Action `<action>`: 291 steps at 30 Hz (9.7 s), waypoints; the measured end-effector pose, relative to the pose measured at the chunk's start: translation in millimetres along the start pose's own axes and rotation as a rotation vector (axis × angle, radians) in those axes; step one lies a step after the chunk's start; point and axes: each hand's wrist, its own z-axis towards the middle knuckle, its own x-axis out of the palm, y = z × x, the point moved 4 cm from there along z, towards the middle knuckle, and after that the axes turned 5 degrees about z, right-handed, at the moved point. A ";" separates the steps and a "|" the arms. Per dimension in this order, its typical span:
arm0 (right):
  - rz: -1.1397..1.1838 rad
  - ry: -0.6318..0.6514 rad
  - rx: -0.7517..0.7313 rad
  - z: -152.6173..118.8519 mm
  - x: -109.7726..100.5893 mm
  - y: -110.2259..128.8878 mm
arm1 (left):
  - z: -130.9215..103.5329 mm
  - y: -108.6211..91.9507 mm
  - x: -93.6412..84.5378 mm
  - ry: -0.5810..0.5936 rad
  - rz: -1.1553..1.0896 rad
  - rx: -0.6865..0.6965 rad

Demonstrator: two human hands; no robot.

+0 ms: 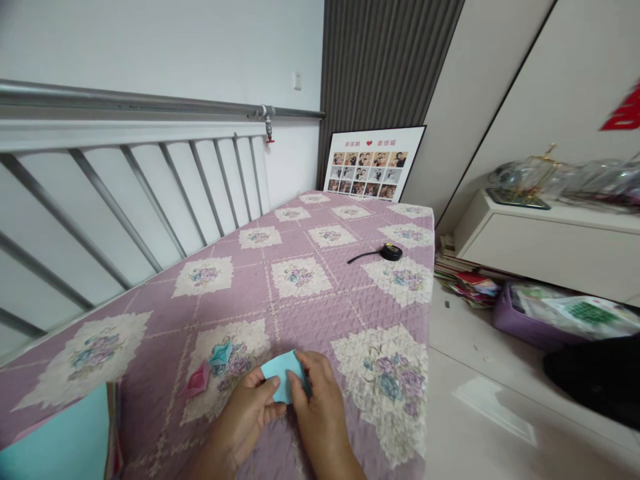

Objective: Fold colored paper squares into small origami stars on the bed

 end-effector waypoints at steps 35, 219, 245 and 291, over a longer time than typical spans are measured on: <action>0.070 0.271 -0.018 1.1 2.1 4.7 | -2.2 -6.4 2.0 -0.003 0.040 0.002; -0.522 0.498 -0.117 -26.7 16.2 -15.1 | 5.8 -21.8 -7.0 -0.158 1.560 0.451; -0.610 0.498 -0.137 -30.4 18.8 -17.1 | 8.0 -21.8 -9.2 -0.253 1.531 0.476; -0.638 0.427 -0.171 -40.4 -11.4 -22.8 | 0.3 -13.1 5.1 -0.009 1.576 0.411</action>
